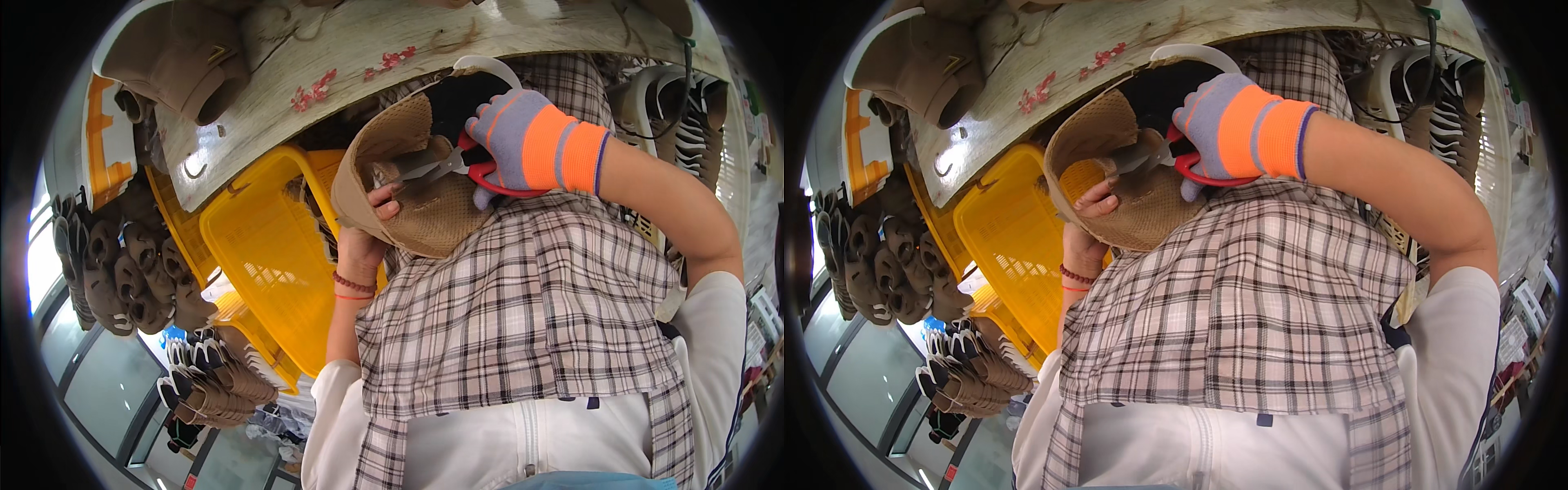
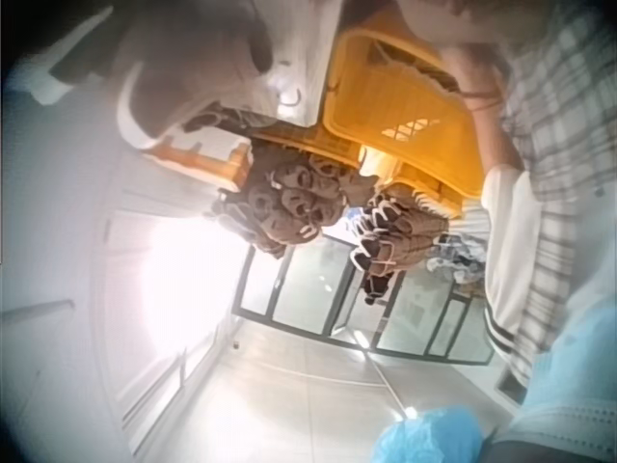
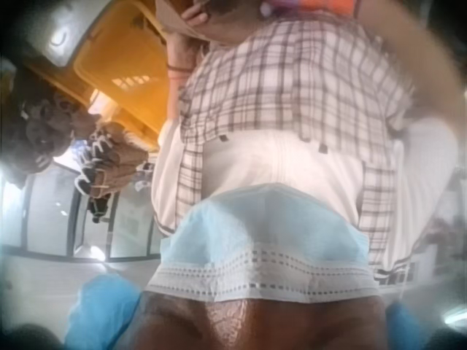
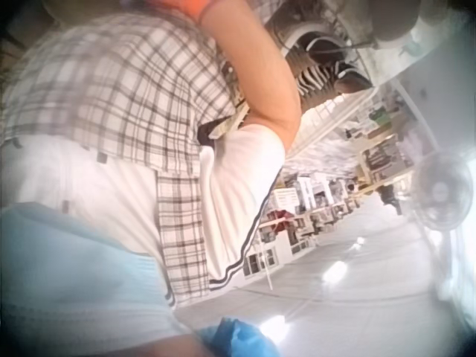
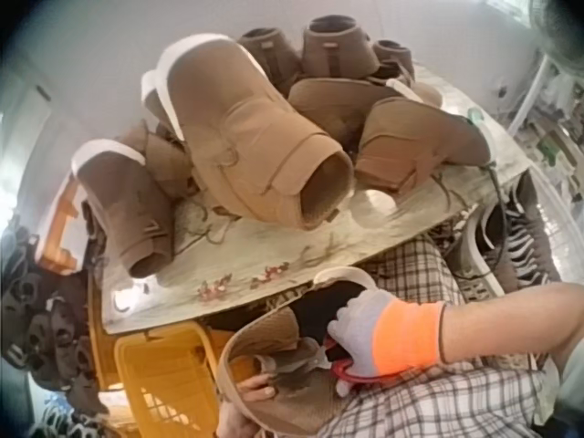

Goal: The person uses shears to trim excess fabric and threads from the interior of brown shoe uppers. They handle the uppers one at a time, cutting along the edges and removing loose material, then placing the finished pieces into a yellow bin.

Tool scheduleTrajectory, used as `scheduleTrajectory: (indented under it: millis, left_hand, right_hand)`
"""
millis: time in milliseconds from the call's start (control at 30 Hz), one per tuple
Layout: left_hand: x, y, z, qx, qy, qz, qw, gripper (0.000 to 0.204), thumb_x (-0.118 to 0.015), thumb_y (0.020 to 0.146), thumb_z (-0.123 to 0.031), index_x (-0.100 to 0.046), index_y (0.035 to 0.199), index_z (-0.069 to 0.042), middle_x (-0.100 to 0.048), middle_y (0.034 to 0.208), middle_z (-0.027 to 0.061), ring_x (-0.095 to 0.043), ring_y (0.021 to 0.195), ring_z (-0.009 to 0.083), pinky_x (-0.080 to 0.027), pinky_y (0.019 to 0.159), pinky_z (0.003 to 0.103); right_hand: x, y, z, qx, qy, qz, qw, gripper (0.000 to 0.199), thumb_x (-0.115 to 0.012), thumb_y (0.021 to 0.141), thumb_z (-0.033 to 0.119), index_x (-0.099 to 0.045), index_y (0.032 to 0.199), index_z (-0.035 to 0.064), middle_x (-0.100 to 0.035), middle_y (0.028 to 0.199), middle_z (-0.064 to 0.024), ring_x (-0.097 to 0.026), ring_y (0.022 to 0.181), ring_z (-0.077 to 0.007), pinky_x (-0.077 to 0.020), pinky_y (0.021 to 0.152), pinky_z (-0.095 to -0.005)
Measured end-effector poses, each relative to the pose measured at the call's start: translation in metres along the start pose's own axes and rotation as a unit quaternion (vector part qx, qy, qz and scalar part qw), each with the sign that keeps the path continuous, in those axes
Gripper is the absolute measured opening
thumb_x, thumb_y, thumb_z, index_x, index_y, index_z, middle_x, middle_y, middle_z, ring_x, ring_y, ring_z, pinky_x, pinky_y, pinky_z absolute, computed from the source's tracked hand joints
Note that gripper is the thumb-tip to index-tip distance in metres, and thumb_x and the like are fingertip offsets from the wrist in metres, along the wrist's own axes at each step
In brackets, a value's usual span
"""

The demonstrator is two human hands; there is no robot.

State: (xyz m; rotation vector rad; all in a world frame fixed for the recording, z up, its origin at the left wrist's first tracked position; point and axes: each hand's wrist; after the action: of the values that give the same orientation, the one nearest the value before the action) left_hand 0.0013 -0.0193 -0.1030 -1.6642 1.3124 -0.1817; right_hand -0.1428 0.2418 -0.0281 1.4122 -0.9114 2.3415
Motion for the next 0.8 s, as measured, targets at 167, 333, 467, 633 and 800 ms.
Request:
scheduleTrajectory:
  millis: [167,333,467,633,800]
  left_hand:
    - [0.017,0.008,0.010,-0.001,-0.021,0.000,1.000,0.036,-0.072,0.075,0.005,-0.064,0.110,0.003,-0.066,0.107,0.0097,-0.062,0.096,0.0213,-0.052,0.085,0.034]
    - [0.000,0.001,0.001,0.014,-0.018,0.008,1.000,0.037,-0.071,0.076,0.005,-0.064,0.112,0.002,-0.066,0.107,0.0100,-0.062,0.096,0.0219,-0.052,0.085,0.035]
    - [0.005,0.004,0.004,0.007,-0.017,0.014,1.000,0.039,-0.071,0.076,0.004,-0.063,0.114,0.002,-0.066,0.108,0.0107,-0.062,0.097,0.0223,-0.052,0.085,0.035]
    - [0.000,0.002,0.002,0.008,-0.012,0.026,1.000,0.038,-0.071,0.077,0.003,-0.063,0.113,0.003,-0.066,0.107,0.0111,-0.062,0.096,0.0223,-0.052,0.085,0.035]
    - [-0.001,0.003,0.001,0.013,-0.012,0.010,1.000,0.035,-0.072,0.076,0.003,-0.064,0.110,0.003,-0.067,0.102,0.0102,-0.062,0.093,0.0211,-0.053,0.084,0.034]
  right_hand:
    - [0.001,0.008,0.004,0.003,0.012,0.053,0.999,0.073,-0.070,0.062,0.069,-0.066,0.094,0.0038,-0.065,0.081,-0.0117,-0.065,0.079,-0.0284,-0.0515,0.066,-0.0371]
    - [-0.003,0.010,0.005,-0.009,0.011,0.063,0.998,0.074,-0.066,0.063,0.073,-0.067,0.095,0.0056,-0.067,0.075,-0.0104,-0.067,0.073,-0.0283,-0.0528,0.063,-0.0367]
    - [-0.008,0.009,0.007,0.009,-0.021,0.028,0.999,0.070,-0.065,0.068,0.070,-0.068,0.096,0.0059,-0.067,0.068,-0.0088,-0.068,0.067,-0.0284,-0.0529,0.061,-0.0362]
    - [-0.009,0.011,0.008,-0.017,-0.016,0.067,0.997,0.064,-0.064,0.069,0.070,-0.071,0.087,0.0086,-0.067,0.070,-0.0089,-0.067,0.066,-0.0284,-0.0520,0.059,-0.0373]
    - [-0.003,0.009,0.006,-0.037,-0.002,0.104,0.994,0.056,-0.061,0.075,0.062,-0.071,0.086,0.0087,-0.068,0.071,-0.0102,-0.067,0.069,-0.0289,-0.0521,0.060,-0.0383]
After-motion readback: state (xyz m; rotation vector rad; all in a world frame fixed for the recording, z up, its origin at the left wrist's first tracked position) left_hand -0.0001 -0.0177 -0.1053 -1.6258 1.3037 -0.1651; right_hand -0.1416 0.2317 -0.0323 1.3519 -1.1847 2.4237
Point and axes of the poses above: each hand's wrist, its own y-axis towards the middle knuckle, its own x-axis out of the back of the hand, z = x × y
